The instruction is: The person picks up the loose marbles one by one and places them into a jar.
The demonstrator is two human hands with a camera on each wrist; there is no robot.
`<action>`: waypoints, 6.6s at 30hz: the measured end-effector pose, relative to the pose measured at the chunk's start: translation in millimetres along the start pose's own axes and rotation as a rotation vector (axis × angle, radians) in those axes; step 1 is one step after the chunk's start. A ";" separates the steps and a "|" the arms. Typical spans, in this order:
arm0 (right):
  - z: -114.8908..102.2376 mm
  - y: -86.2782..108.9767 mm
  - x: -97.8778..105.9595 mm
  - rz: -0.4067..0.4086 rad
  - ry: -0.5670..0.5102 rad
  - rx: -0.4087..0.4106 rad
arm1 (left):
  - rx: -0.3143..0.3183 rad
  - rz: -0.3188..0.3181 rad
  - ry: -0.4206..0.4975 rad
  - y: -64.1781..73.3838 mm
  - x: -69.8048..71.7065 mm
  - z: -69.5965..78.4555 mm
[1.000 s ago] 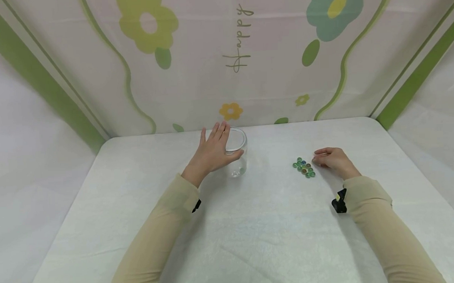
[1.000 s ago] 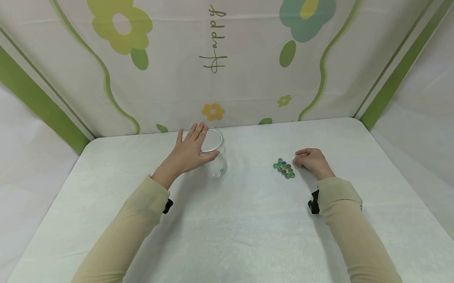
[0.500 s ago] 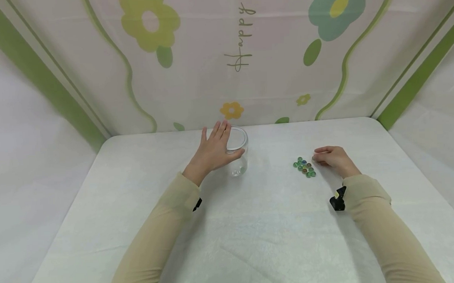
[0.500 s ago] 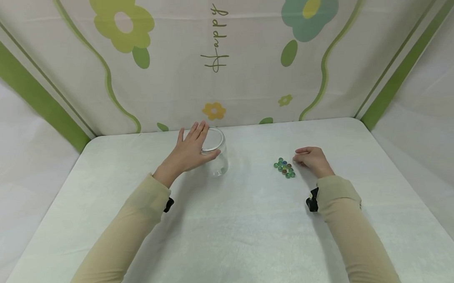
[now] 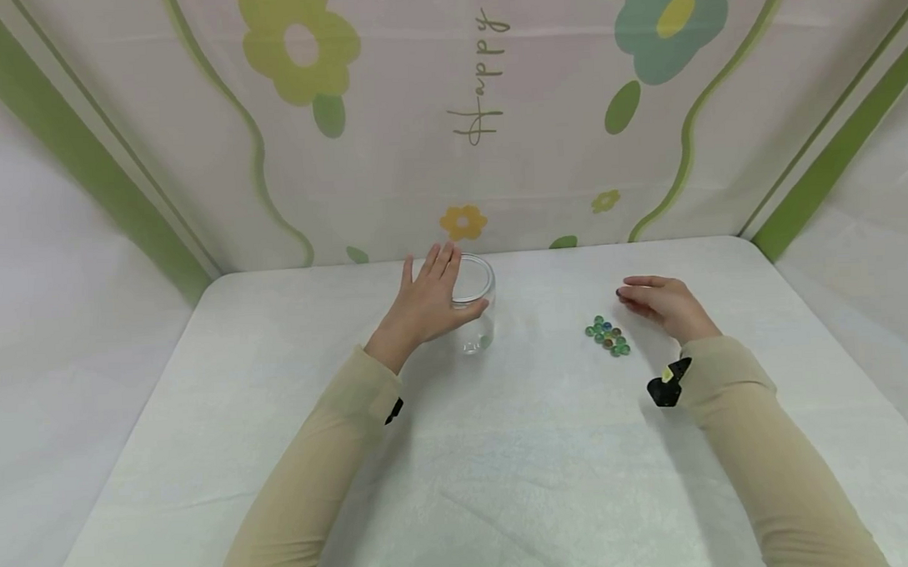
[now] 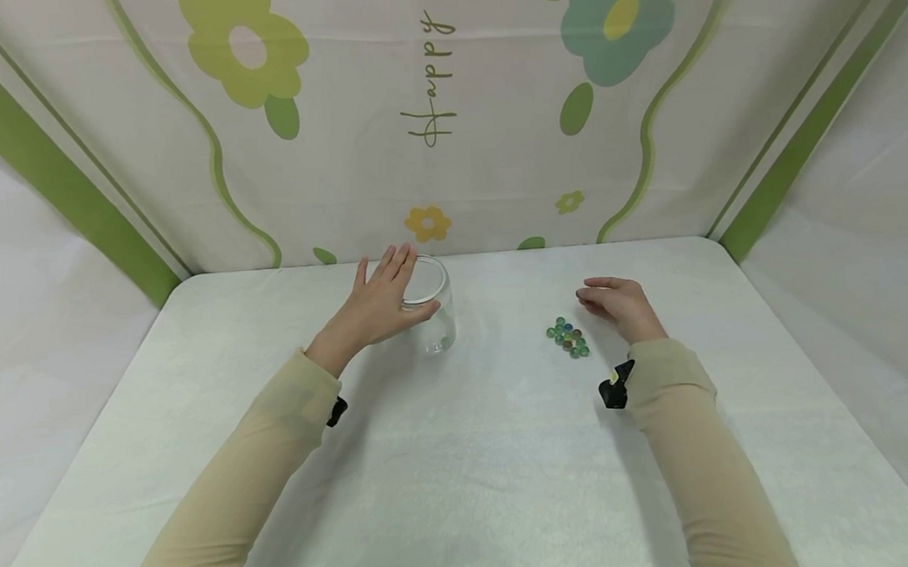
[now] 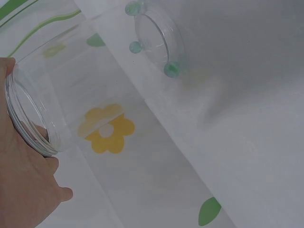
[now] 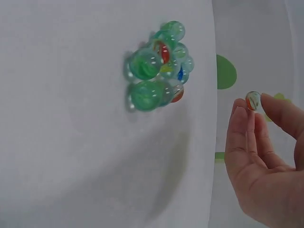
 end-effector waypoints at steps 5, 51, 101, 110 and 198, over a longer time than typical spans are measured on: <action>-5.3 0.3 -7.8 -0.022 -0.219 -0.034 | 0.000 0.010 0.001 -0.5 -0.3 -0.2; -100.4 15.0 -140.5 -0.186 -0.319 0.155 | 0.001 -0.003 0.050 -0.3 0.4 -0.5; -31.9 3.8 -59.4 -0.077 -0.141 0.052 | -0.030 -0.034 0.038 1.2 1.5 0.2; -8.4 6.2 -36.3 -0.068 -0.129 0.031 | -0.051 -0.078 0.068 2.2 1.9 -0.1; 27.3 8.2 -2.7 -0.097 0.423 -0.005 | -0.019 -0.063 0.037 1.6 2.8 2.1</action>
Point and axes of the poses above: each hand's wrist, its own y-axis away from the middle knuckle, its own x-axis out of the back of the hand, z = x × y, the point moved 6 cm from there along -y, towards the middle knuckle, and after that the axes turned 9 degrees about x, right-handed, at the moved point
